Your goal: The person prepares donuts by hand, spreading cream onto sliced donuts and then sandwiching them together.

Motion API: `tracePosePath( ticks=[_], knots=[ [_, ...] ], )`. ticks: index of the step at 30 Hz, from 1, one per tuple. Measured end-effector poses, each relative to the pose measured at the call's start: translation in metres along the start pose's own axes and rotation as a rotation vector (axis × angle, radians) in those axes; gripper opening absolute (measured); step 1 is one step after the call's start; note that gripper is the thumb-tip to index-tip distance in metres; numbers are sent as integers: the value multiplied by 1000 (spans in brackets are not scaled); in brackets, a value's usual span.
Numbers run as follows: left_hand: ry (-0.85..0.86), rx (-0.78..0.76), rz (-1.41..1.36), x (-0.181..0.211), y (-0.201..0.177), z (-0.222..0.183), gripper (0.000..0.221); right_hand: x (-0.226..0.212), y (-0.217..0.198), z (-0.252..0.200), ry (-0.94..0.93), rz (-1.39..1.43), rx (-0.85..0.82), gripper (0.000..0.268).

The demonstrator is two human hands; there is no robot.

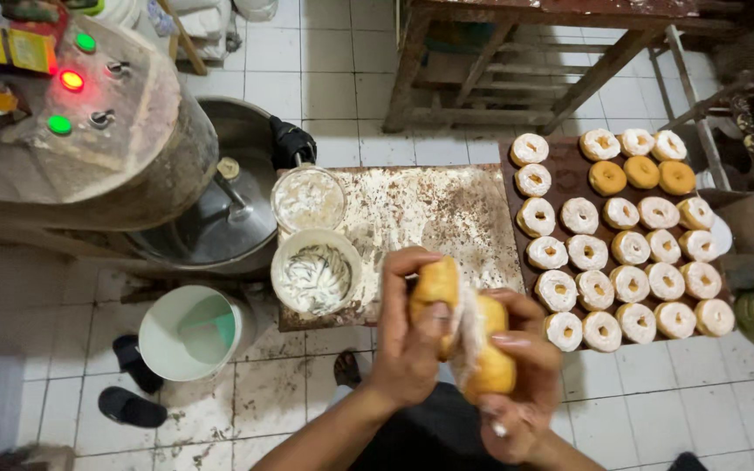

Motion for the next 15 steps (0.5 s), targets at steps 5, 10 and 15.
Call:
tracePosePath(
  ticks=[5, 10, 15],
  knots=[
    [-94, -58, -67, -11, 21, 12, 46, 18, -20, 14, -143, -59, 47, 44],
    [194, -129, 109, -10, 34, 29, 43, 47, -47, 27, 63, -13, 107, 52],
    [144, -102, 86, -23, 56, 50, 45, 62, -69, 48, 147, 157, 207, 58]
  ],
)
Point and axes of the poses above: each hand's wrist, its own z-axis towards the middle knuckle, its own y-axis out of the palm, x = y × z, the point moved 2 cm from there along z, towards the middle knuckle, and after that the axes turned 2 degrees about y, right-handed, at the moved point
